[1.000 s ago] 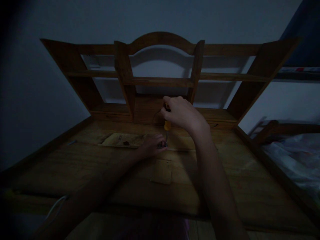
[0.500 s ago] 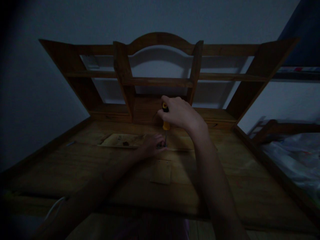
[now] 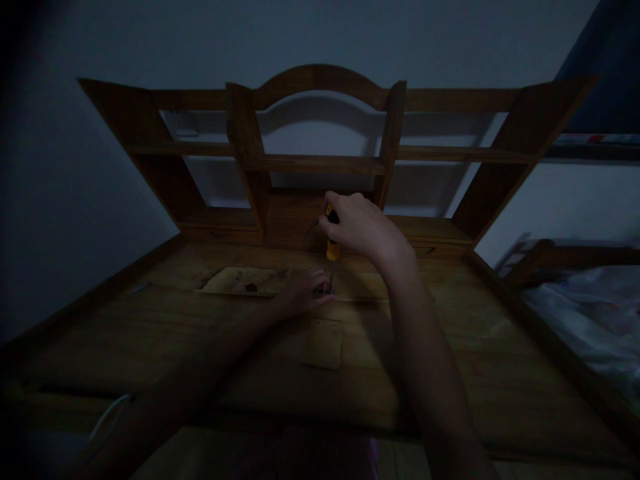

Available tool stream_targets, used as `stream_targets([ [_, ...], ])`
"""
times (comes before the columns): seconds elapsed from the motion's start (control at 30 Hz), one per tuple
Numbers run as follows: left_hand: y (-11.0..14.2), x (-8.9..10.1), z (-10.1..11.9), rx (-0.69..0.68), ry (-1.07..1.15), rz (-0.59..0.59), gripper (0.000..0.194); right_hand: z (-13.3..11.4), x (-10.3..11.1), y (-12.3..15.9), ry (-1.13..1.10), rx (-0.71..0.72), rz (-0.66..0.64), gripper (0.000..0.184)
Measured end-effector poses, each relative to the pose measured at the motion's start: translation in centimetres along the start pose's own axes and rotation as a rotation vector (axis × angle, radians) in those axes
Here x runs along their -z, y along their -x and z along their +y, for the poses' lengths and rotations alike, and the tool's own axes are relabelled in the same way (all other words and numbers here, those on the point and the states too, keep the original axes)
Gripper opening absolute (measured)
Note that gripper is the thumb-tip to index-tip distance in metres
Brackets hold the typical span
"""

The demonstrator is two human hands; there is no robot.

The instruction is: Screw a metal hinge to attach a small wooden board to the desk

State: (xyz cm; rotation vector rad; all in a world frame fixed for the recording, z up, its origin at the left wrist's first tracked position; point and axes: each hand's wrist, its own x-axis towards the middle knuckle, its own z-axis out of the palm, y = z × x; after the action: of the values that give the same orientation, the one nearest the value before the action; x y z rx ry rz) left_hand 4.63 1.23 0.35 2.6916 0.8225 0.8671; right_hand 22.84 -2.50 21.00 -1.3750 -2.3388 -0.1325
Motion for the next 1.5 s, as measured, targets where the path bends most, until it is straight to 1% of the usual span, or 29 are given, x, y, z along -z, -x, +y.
stream_targets([
  [0.2,0.08,-0.22,-0.18,-0.028,0.019,0.024,0.028,-0.25,0.18,0.13,0.029,-0.051,-0.006,0.030],
  [0.33,0.16,-0.33,-0.23,-0.015,0.017,0.017,0.027,-0.18,0.01,0.05,0.040,-0.049,-0.008,0.035],
  [0.47,0.16,-0.32,-0.27,-0.010,0.017,0.012,0.027,-0.48,0.18,0.11,0.062,-0.078,-0.020,0.040],
  [0.6,0.11,-0.16,-0.09,-0.001,0.034,0.012,0.028,-0.61,0.41,0.16,0.032,-0.050,-0.027,0.036],
  [0.8,0.01,0.01,0.10,0.011,0.028,0.000,0.029,0.05,0.04,0.10,0.022,-0.017,-0.016,0.027],
  [0.87,0.03,-0.04,0.03,0.007,0.031,0.006,0.028,0.13,-0.05,0.14,0.054,-0.032,0.001,0.029],
  [1.0,0.12,-0.19,-0.15,-0.013,0.034,0.011,0.026,-0.26,0.04,0.22,0.104,-0.087,-0.003,0.043],
  [1.07,0.14,-0.21,-0.15,-0.015,0.025,0.015,0.027,-0.56,0.11,0.18,0.074,-0.090,-0.016,0.040],
  [1.2,0.11,-0.16,-0.04,-0.015,0.014,0.022,0.029,-0.71,0.04,0.02,0.021,-0.050,-0.024,0.032],
  [1.3,0.08,-0.17,-0.07,-0.025,0.011,0.022,0.029,-0.46,-0.04,0.00,0.033,-0.030,-0.035,0.028],
  [1.5,0.12,-0.14,-0.13,-0.012,0.012,0.014,0.028,-0.25,0.09,0.11,0.133,-0.084,-0.025,0.039],
])
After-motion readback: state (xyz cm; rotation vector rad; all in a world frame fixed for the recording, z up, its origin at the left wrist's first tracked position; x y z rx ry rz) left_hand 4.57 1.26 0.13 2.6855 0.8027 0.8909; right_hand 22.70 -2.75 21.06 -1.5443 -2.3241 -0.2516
